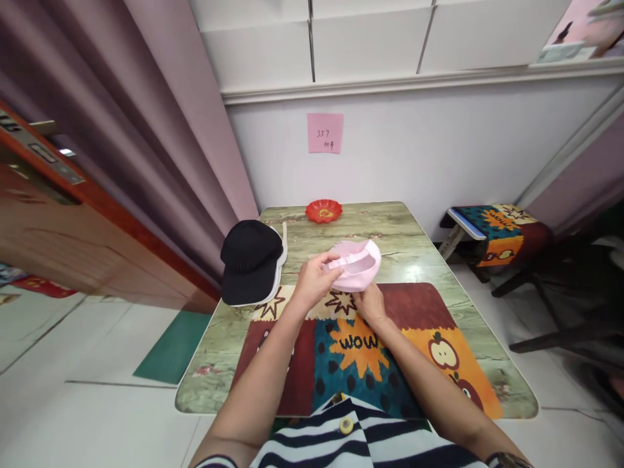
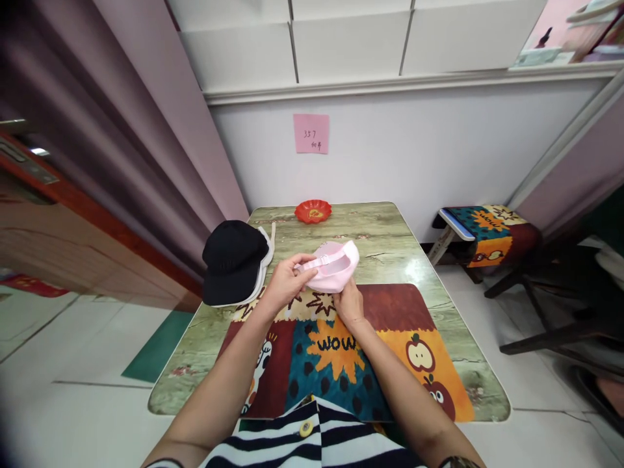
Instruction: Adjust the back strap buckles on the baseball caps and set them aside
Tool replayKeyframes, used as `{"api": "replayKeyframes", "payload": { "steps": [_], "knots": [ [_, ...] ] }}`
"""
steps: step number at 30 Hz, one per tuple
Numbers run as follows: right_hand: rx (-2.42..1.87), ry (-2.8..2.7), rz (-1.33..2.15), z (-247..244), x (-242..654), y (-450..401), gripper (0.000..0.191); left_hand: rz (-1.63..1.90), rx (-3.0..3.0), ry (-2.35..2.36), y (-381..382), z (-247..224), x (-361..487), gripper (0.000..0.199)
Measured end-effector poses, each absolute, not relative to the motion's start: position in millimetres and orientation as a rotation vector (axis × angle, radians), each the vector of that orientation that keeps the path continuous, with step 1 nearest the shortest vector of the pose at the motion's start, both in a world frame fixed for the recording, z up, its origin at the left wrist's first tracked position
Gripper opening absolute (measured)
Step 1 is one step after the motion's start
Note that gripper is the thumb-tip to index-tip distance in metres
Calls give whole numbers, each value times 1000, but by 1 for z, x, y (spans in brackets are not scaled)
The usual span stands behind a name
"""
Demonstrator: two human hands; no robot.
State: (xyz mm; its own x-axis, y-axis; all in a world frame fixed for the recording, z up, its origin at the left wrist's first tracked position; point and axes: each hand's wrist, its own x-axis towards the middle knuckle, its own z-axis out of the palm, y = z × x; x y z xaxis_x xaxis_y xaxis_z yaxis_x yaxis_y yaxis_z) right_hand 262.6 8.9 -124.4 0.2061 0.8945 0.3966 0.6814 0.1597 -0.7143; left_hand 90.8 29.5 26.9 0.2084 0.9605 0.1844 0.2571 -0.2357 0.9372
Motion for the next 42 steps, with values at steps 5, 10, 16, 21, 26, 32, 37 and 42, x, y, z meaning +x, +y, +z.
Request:
{"api": "replayKeyframes", "payload": {
  "steps": [5, 10, 16, 21, 26, 32, 37, 42],
  "knots": [
    [-1658, -1559, 300, -90, 285, -10, 32, 971, 1693, 1250, 24, 33, 85, 16],
    [-1416, -1407, 186, -35, 294, -20, 28, 864, 1646, 1177, 22, 28, 79, 15],
    [-1150, -1771, 277, -5, 265, -11, 23, 846, 1533, 1137, 23, 22, 78, 19],
    [-1159, -1776, 311, -15, 251, -4, 23, 843, 1402, 1107, 22, 23, 69, 19],
    [-1172, -1778, 314, -12, 252, -1, 17, 805, 1335, 1045, 25, 21, 68, 22],
    [-1220, -1710, 268, -6, 253, 0, 14, 845, 1299, 1049, 29, 19, 73, 29],
    [-1255, -1654, 180, -5, 251, -5, 15, 892, 1301, 1053, 30, 18, 72, 34],
    [-1295, -1729, 41, -4, 247, -9, 12, 929, 1471, 1080, 28, 17, 77, 25]
  ]
}}
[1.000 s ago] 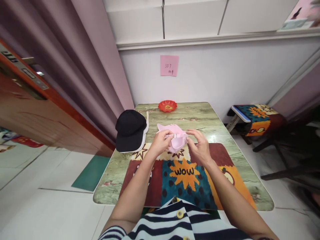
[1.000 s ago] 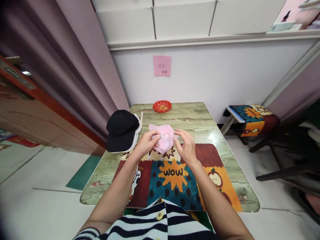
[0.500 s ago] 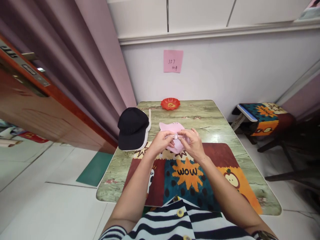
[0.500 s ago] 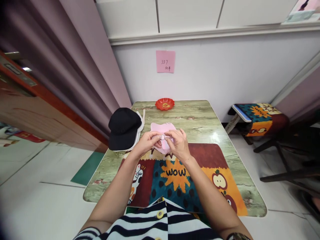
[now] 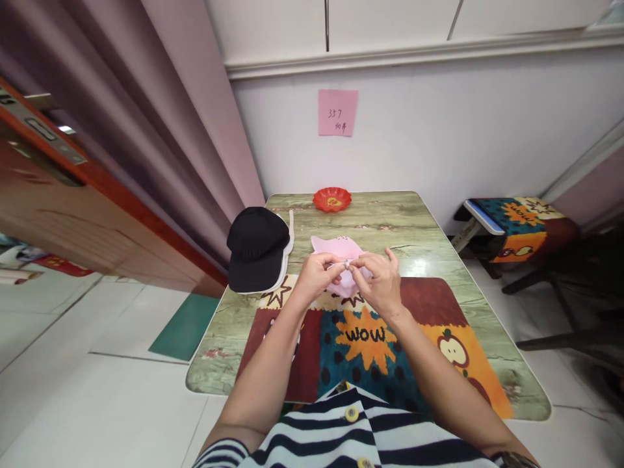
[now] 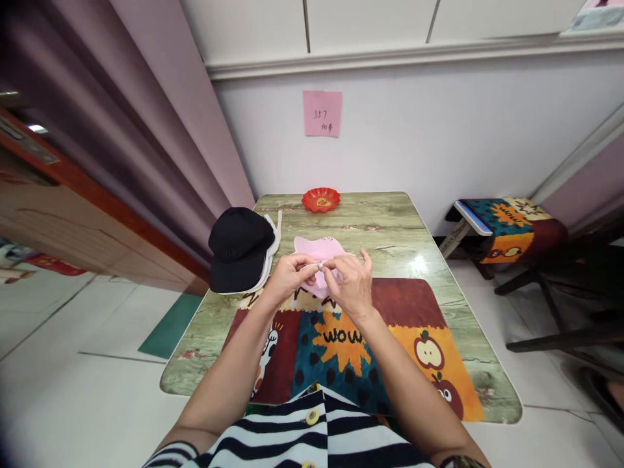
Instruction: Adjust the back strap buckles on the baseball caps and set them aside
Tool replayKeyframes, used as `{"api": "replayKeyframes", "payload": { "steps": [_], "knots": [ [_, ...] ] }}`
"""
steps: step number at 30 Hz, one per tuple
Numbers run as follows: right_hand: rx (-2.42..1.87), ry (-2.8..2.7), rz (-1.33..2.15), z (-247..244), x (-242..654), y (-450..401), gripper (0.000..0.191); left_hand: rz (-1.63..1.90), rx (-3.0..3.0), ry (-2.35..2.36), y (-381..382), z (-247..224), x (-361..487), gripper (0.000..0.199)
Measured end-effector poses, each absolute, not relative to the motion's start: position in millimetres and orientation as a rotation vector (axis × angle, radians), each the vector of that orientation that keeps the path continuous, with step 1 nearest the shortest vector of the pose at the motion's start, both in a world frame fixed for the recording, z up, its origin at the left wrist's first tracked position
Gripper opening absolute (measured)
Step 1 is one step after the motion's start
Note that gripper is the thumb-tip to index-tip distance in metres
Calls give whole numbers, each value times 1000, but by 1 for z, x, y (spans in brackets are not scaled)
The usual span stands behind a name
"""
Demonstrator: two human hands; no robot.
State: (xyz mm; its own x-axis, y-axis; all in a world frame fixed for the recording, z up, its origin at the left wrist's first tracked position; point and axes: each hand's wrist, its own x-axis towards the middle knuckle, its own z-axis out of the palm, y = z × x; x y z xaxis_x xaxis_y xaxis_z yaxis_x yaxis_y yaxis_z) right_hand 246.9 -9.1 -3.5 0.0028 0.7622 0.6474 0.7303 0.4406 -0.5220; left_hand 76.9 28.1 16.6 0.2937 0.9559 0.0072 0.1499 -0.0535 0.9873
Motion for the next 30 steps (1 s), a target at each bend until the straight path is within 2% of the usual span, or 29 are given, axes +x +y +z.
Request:
{"api": "replayKeyframes", "payload": {
  "steps": [5, 9, 12, 16, 19, 21, 23, 26, 30],
  "knots": [
    [-1331, -1739, -143, -1, 245, -8, 12, 984, 1962, 1163, 22, 18, 86, 11],
    [-1353, -1735, -129, 0, 244, -8, 13, 1014, 2192, 1146, 17, 14, 91, 28],
    [-1343, -1714, -42, 0, 247, -7, 12, 1063, 2232, 1106, 17, 10, 91, 22],
    [-1281, -1602, 347, -8, 252, 0, 15, 1112, 2027, 1032, 22, 6, 88, 18],
    [-1163, -1448, 791, -17, 254, 6, 24, 1090, 1807, 967, 27, 2, 84, 28],
    [-1131, -1405, 890, -20, 254, 8, 27, 1076, 1754, 960, 29, 0, 81, 30],
    [-1166, -1475, 727, -18, 255, 6, 23, 1064, 1788, 998, 30, 2, 80, 27],
    [-1215, -1689, 274, -9, 257, 1, 15, 1037, 1917, 1087, 30, 6, 81, 21],
    [-1248, -1841, -81, -1, 257, -5, 15, 986, 2018, 1196, 28, 10, 86, 20]
  ]
}}
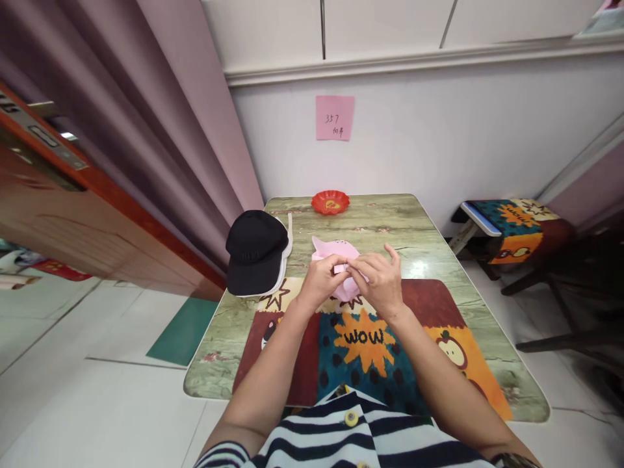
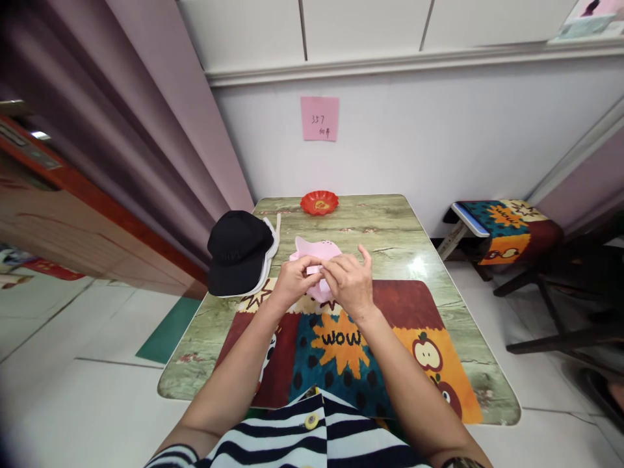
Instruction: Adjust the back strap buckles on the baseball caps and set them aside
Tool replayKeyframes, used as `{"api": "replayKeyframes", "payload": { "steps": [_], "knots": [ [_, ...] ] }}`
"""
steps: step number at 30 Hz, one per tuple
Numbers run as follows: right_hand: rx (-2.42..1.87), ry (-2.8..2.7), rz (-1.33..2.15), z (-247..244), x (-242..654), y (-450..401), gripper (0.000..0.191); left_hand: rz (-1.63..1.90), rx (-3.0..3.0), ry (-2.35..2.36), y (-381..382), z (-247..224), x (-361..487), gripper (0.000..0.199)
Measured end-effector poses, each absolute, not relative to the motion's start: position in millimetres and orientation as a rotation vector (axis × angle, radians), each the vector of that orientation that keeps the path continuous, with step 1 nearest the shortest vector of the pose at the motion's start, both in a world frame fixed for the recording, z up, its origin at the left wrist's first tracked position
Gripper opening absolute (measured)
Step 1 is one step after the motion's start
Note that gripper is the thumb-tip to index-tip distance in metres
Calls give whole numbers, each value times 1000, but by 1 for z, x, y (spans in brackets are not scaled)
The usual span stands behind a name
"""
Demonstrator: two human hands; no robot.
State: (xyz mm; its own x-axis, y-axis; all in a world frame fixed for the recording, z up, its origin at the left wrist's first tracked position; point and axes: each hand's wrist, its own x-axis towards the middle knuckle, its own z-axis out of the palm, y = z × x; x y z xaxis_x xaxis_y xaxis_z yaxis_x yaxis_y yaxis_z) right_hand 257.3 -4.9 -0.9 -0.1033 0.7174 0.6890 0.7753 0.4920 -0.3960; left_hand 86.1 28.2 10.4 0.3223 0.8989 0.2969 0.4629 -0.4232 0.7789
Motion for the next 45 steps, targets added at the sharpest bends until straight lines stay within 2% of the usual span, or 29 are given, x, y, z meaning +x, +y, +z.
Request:
{"api": "replayKeyframes", "payload": {
  "steps": [4, 8, 11, 14, 16, 18, 23, 25, 31, 38, 41, 45],
  "knots": [
    [-1267, -1919, -156, 3, 257, -6, 16, 951, 2051, 1195, 29, 11, 87, 21],
    [-1226, -1951, -27, 6, 260, -2, 14, 941, 1993, 1087, 29, 12, 83, 21],
    [-1164, -1860, 309, -1, 266, 5, 10, 942, 1852, 996, 30, 12, 80, 25],
    [-1045, -1697, 748, -16, 272, 12, 18, 950, 1759, 941, 32, 9, 76, 32],
    [-998, -1621, 889, -25, 273, 15, 21, 939, 1753, 939, 32, 9, 75, 32],
    [-999, -1657, 855, -25, 272, 14, 21, 931, 1797, 957, 32, 9, 74, 29],
    [-1208, -1882, 425, -4, 265, 7, 14, 937, 1961, 992, 31, 13, 77, 20],
    [-1237, -1870, 429, 1, 264, 6, 15, 932, 1958, 999, 32, 13, 77, 20],
    [-932, -1631, 1032, -13, 268, 13, 27, 943, 1722, 893, 34, 7, 73, 36],
    [-809, -1427, 1374, -29, 271, 15, 31, 935, 1666, 822, 33, -1, 72, 38],
    [-937, -1585, 1268, -18, 272, 11, 34, 903, 1795, 861, 32, 0, 72, 29],
    [-1228, -1808, 811, 0, 270, 6, 27, 901, 1947, 907, 31, 7, 75, 19]
  ]
}}
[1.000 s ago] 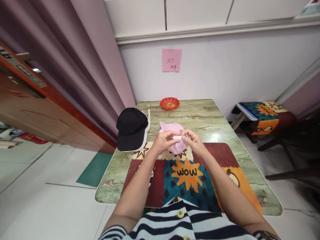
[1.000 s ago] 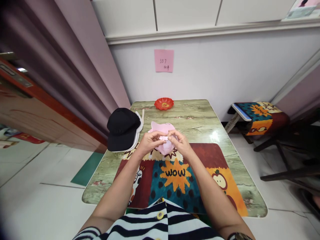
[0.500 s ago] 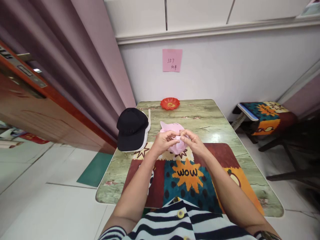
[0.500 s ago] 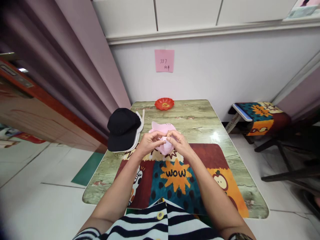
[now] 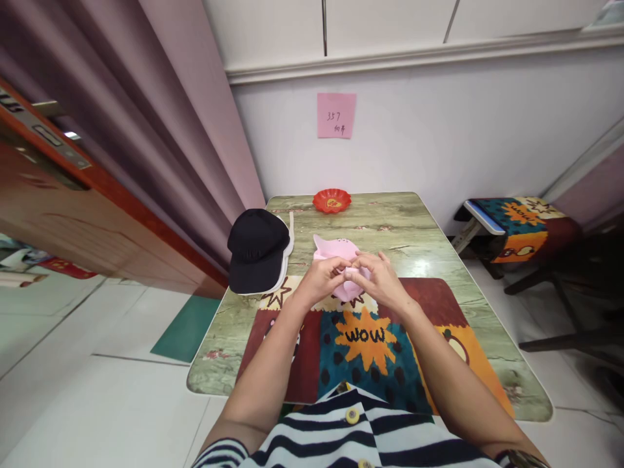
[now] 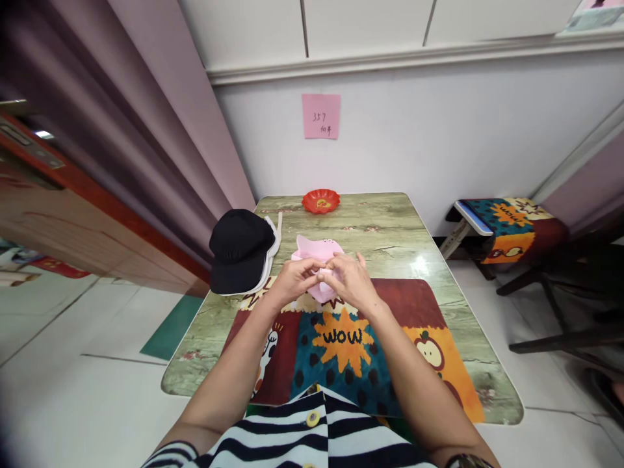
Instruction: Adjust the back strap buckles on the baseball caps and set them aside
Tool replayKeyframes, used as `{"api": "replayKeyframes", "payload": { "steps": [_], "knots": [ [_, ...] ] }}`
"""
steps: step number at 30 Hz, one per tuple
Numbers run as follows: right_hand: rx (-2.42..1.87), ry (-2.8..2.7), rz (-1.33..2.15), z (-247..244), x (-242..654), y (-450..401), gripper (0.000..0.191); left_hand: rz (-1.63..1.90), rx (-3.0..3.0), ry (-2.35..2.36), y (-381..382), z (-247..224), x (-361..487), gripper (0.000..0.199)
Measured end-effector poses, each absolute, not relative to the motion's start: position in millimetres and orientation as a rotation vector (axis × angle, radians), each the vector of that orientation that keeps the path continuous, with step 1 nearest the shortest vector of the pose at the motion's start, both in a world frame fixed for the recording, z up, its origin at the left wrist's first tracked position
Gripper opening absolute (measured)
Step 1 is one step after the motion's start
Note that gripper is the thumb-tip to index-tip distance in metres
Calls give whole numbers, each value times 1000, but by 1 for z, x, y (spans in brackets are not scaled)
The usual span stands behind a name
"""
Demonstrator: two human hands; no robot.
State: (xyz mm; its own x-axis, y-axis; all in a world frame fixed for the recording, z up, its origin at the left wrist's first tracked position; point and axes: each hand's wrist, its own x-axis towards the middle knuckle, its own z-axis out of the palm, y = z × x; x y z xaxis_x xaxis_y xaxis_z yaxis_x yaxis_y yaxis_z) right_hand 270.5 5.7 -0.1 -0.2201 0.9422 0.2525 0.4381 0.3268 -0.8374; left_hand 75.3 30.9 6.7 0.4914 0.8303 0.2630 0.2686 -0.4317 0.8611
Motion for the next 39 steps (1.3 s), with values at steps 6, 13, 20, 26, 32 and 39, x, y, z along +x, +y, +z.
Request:
{"api": "replayKeyframes", "payload": {
  "steps": [6, 13, 20, 26, 32, 39],
  "knots": [
    [-985, -1703, 1110, 0, 273, 6, 31, 913, 1791, 814, 32, 9, 73, 27],
    [-1144, -1746, 944, -7, 279, 11, 36, 938, 1620, 826, 32, 6, 69, 35],
    [-1374, -1459, 793, -44, 293, 24, 31, 1073, 1519, 835, 33, 7, 60, 35],
    [-1278, -1471, 945, -47, 300, 14, 40, 1010, 1550, 905, 37, 7, 52, 48],
    [-1431, -1959, 778, -53, 327, 8, 89, 957, 1915, 1159, 41, 11, 32, 66],
    [-1425, -2049, 482, -72, 324, 23, 41, 656, 2157, 1414, 46, 6, 4, 75]
  ]
}}
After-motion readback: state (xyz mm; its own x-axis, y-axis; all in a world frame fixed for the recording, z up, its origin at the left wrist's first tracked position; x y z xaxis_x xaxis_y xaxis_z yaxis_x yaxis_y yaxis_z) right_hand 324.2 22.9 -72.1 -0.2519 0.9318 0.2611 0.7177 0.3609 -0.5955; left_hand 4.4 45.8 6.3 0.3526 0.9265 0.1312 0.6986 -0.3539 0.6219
